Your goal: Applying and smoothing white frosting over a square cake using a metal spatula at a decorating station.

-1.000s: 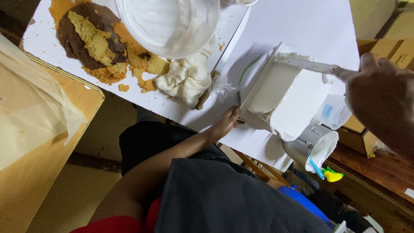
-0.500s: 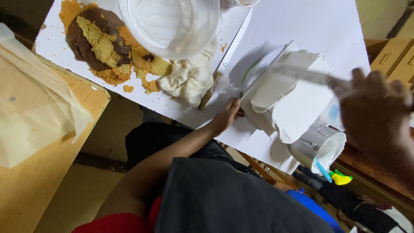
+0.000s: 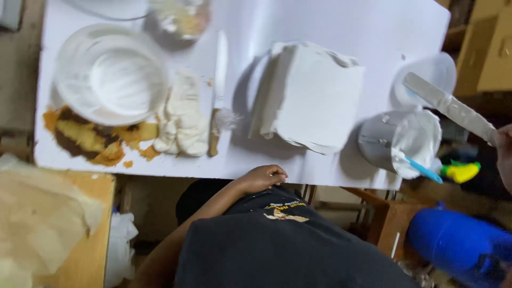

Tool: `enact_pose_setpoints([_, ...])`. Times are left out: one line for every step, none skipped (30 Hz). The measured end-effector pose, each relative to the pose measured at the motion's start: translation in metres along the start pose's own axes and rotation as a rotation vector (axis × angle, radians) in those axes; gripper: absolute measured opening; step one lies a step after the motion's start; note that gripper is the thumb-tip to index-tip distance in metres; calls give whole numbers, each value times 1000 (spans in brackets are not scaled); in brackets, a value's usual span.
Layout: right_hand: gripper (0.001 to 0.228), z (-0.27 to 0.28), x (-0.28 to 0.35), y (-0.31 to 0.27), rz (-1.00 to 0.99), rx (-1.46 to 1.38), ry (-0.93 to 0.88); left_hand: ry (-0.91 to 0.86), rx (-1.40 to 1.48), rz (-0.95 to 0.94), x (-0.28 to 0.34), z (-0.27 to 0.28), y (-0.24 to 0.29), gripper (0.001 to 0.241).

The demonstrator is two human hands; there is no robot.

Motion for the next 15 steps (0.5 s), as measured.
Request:
enact_pose_setpoints([28, 10, 14, -34, -68, 9, 29, -50, -53, 14, 0, -9, 14, 46])
enact_pose_setpoints([21, 25, 28, -69, -139, 220, -43, -69, -179, -13, -2, -17, 30, 53])
enact_pose_setpoints([14, 45, 43, -108, -214, 415, -135, -90, -297, -39, -5, -28, 44, 61])
enact_pose_setpoints([14, 55, 53, -131, -285, 414, -128, -144, -342, -26, -16, -45, 55, 61])
enact_pose_setpoints([16, 59, 50, -151, -441, 664, -351, -153, -297, -78, -26, -57, 69, 57])
enact_pose_setpoints([35, 70, 40, -173, -598, 902, -586, -163, -250, -128, -35, -67, 83, 53])
enact_pose_setpoints([35, 69, 40, -172, -630, 880, -583, -179, -280, -116, -52, -83, 93, 53])
enact_pose_setpoints([37, 65, 41, -171, -675, 825, -685, -156, -272, -185, -68, -96, 106, 63])
enact_pose_setpoints([41, 58, 41, -171, -704, 764, -796, -129, -253, -247, -80, -111, 112, 74])
enact_pose_setpoints([41, 45, 53, -147, -721, 738, -803, -140, -272, -227, -94, -124, 125, 74])
enact_pose_setpoints([34, 30, 61, -126, -638, 758, -786, -19, -403, -332, -107, -133, 141, 82])
enact_pose_setpoints([37, 14, 69, -108, -555, 777, -766, 99, -534, -439, -118, -143, 156, 90])
enact_pose_setpoints([37, -3, 78, -92, -561, 752, -766, 96, -553, -423, -135, -152, 163, 90])
enact_pose_setpoints([34, -18, 80, -81, -455, 842, -638, 221, -603, -523, -148, -158, 175, 94])
enact_pose_setpoints([43, -30, 82, -70, -356, 936, -499, 345, -651, -633, -163, -164, 187, 99])
Point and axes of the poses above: each hand's wrist, its own x-axis away from the middle knuckle, its own z-axis out of the back of the hand, y = z × x, the point moved 4 cm from there along -x, towards the middle knuckle, and after that the axes turned 3 degrees about z, right-handed, at the moved point
